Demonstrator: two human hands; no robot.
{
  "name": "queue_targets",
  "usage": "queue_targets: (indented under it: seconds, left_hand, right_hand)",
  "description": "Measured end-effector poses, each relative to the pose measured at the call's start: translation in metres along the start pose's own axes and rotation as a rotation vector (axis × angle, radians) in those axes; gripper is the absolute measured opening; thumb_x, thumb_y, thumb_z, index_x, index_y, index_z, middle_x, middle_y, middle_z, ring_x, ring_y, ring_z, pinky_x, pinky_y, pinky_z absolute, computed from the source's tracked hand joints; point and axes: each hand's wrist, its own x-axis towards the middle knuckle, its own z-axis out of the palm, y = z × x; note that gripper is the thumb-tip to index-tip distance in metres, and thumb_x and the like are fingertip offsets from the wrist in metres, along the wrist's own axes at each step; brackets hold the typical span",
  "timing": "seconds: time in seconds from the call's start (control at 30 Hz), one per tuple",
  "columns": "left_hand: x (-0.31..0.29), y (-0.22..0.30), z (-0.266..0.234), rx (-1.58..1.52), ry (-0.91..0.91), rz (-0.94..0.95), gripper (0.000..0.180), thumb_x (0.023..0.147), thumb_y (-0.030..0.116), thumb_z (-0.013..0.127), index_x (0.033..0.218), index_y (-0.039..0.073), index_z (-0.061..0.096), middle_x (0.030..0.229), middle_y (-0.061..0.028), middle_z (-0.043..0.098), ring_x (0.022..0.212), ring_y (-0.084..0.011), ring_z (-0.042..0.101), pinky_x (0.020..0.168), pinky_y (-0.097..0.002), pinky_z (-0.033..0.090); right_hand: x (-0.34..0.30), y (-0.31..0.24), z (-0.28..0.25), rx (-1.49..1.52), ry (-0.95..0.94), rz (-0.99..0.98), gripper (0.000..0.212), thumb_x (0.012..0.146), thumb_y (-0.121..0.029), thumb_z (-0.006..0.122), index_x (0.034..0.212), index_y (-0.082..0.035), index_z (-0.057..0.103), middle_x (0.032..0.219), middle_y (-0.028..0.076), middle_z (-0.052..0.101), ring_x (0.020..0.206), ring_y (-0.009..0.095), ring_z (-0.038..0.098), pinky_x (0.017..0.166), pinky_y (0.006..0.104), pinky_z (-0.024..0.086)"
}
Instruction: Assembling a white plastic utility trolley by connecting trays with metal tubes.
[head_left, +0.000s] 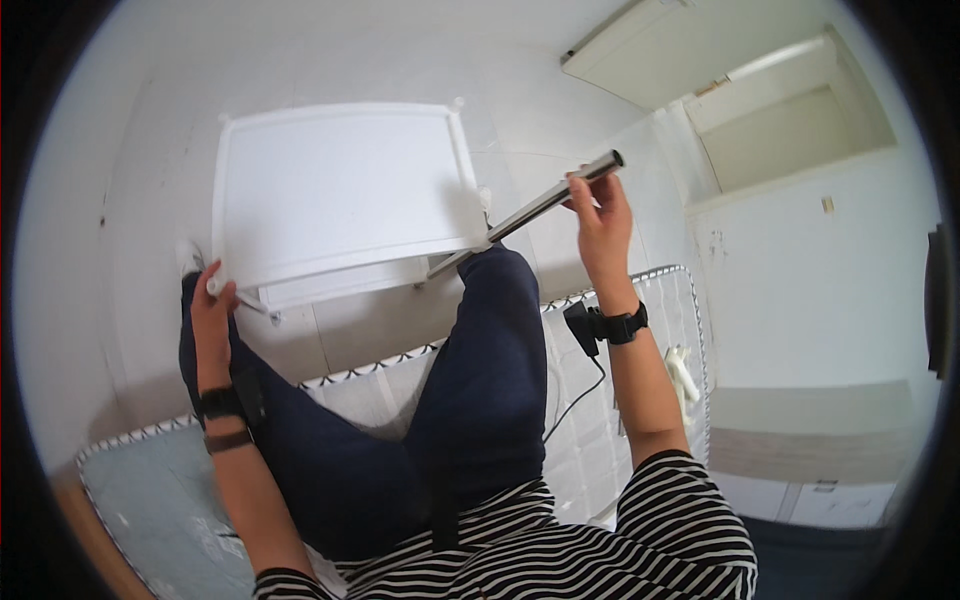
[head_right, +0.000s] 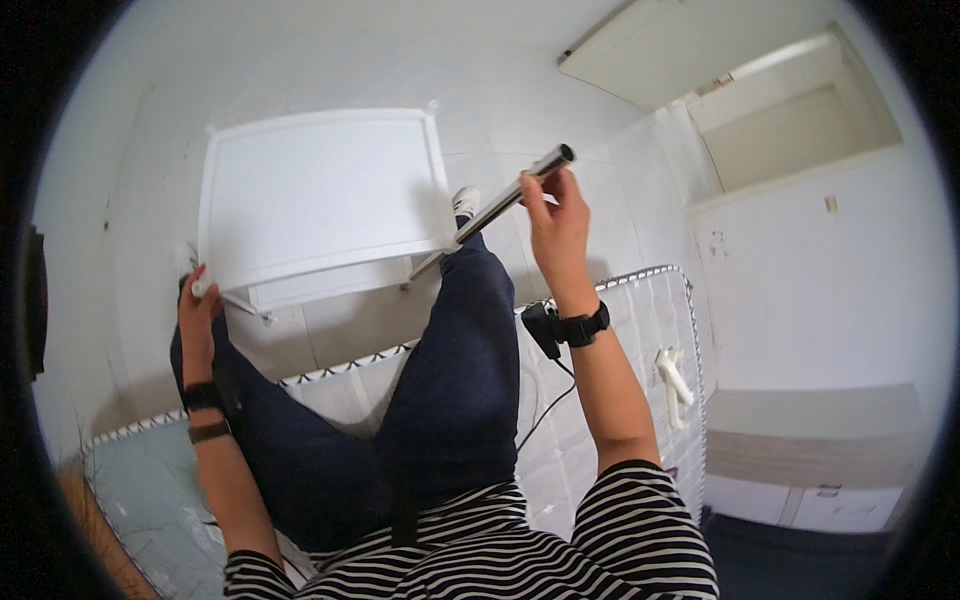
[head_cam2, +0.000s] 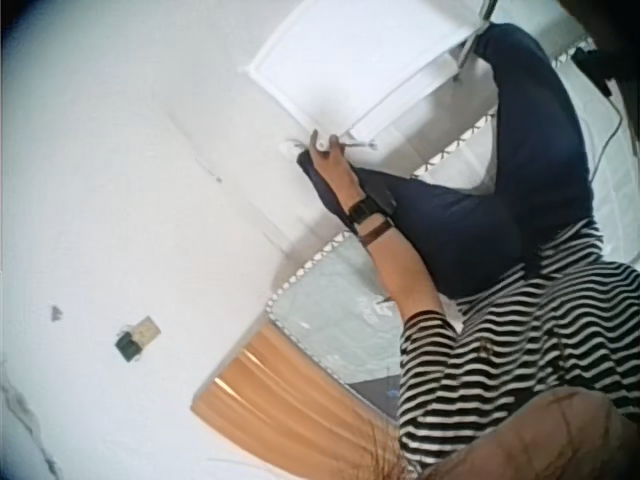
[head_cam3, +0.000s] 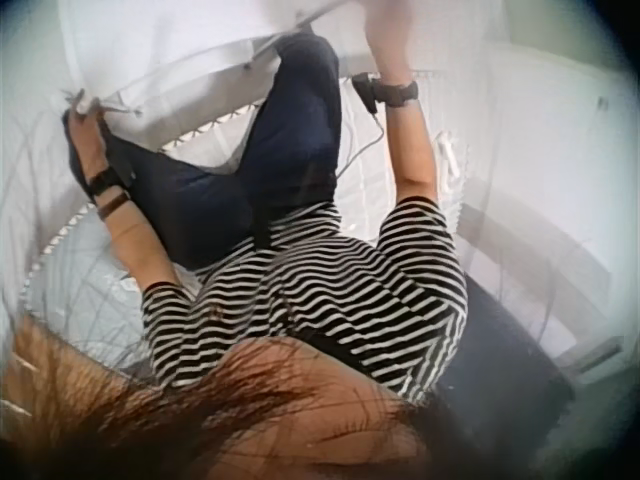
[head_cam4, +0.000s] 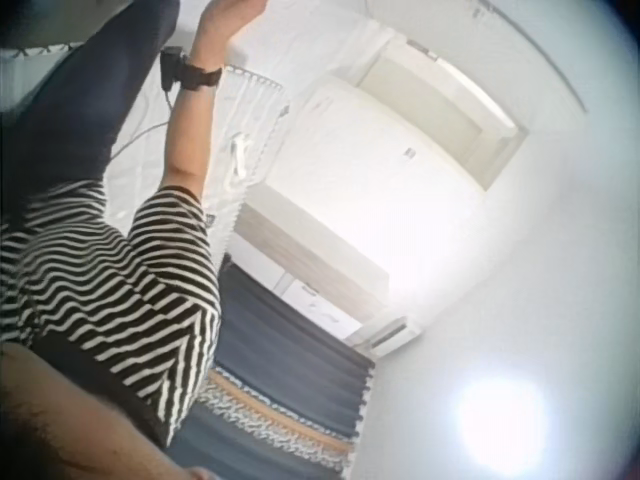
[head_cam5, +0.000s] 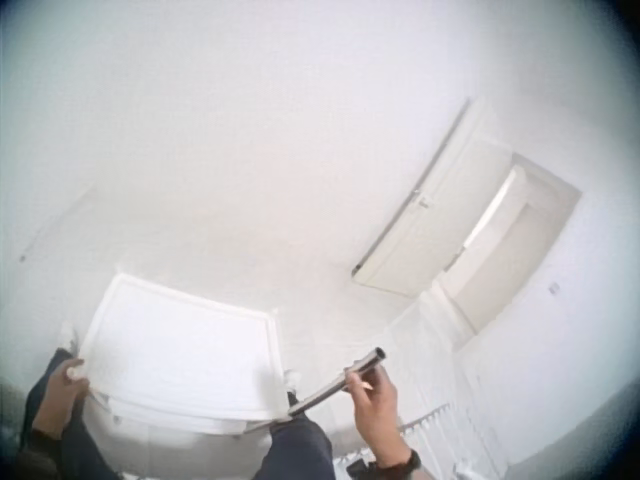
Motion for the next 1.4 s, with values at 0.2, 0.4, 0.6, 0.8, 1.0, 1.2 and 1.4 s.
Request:
queue_targets:
  seconds: [0.2, 0.4, 0.6, 0.8, 1.0, 1.2, 1.4]
  left_hand:
    - [0.0, -0.006, -0.008, 0.04, -0.046, 0.021, 0.04, 0.091, 0.014, 0.059, 0.129, 0.011, 0.048, 0.102, -0.0025, 0.056, 0.084, -0.0087, 0.053, 0.074, -0.0229, 0.047]
    - [-0.008, 0.001, 0.004, -0.011, -0.04, 0.003, 0.041, 0.088, 0.008, 0.061, 0.128, 0.008, 0.05, 0.092, 0.0005, 0.055, 0.077, -0.0063, 0.051, 0.067, -0.0199, 0.046]
    - [-0.005, -0.008, -0.007, 0.018, -0.017, -0.008, 0.044, 0.089, 0.011, 0.062, 0.13, 0.01, 0.049, 0.094, 0.0004, 0.054, 0.079, -0.0066, 0.051, 0.068, -0.0204, 0.046]
    - [-0.004, -0.008, -0.005, 0.028, -0.052, -0.01, 0.044, 0.09, 0.012, 0.059, 0.132, 0.011, 0.046, 0.091, 0.0003, 0.05, 0.081, -0.008, 0.05, 0.072, -0.0239, 0.05]
    - [-0.005, -0.009, -0.002, 0.024, -0.046, 0.008, 0.044, 0.091, 0.014, 0.059, 0.133, 0.012, 0.046, 0.093, -0.0006, 0.05, 0.082, -0.0089, 0.05, 0.073, -0.0244, 0.049]
    - [-0.003, -0.014, -0.006, 0.025, -0.03, -0.006, 0.043, 0.091, 0.015, 0.059, 0.132, 0.015, 0.047, 0.102, -0.0019, 0.051, 0.083, -0.0102, 0.05, 0.074, -0.0264, 0.047]
    - [-0.004, -0.011, -0.009, 0.121, -0.004, -0.033, 0.042, 0.09, 0.018, 0.061, 0.131, 0.022, 0.049, 0.102, 0.0005, 0.05, 0.085, -0.0086, 0.047, 0.072, -0.0251, 0.041]
  right_hand:
    - [-0.007, -0.023, 0.012, -0.142, -0.081, -0.083, 0.029, 0.087, -0.016, 0.064, 0.106, 0.004, 0.054, 0.086, 0.014, 0.063, 0.076, 0.019, 0.063, 0.063, 0.0286, 0.054]
    - [-0.009, -0.026, 0.003, -0.121, -0.049, -0.064, 0.034, 0.087, -0.018, 0.064, 0.11, 0.005, 0.052, 0.09, 0.015, 0.062, 0.081, 0.023, 0.064, 0.067, 0.031, 0.055]
    - [-0.017, -0.027, -0.001, -0.155, -0.001, -0.077, 0.033, 0.088, -0.019, 0.062, 0.11, 0.004, 0.052, 0.091, 0.015, 0.062, 0.081, 0.025, 0.063, 0.068, 0.0322, 0.056]
    - [-0.025, -0.025, -0.003, -0.073, -0.02, -0.029, 0.032, 0.088, -0.018, 0.062, 0.108, 0.004, 0.052, 0.09, 0.016, 0.061, 0.08, 0.027, 0.063, 0.068, 0.0332, 0.056]
    - [-0.016, -0.019, -0.002, -0.077, 0.011, -0.082, 0.031, 0.088, -0.018, 0.062, 0.108, 0.004, 0.052, 0.088, 0.016, 0.061, 0.076, 0.027, 0.062, 0.067, 0.0335, 0.055]
    - [-0.016, -0.018, -0.001, -0.1, -0.002, -0.069, 0.032, 0.089, -0.019, 0.061, 0.109, 0.004, 0.051, 0.089, 0.015, 0.061, 0.078, 0.023, 0.062, 0.067, 0.032, 0.055]
    - [-0.021, -0.018, -0.003, -0.074, 0.028, -0.076, 0.032, 0.089, -0.019, 0.06, 0.111, 0.004, 0.051, 0.089, 0.015, 0.062, 0.079, 0.023, 0.063, 0.067, 0.032, 0.055]
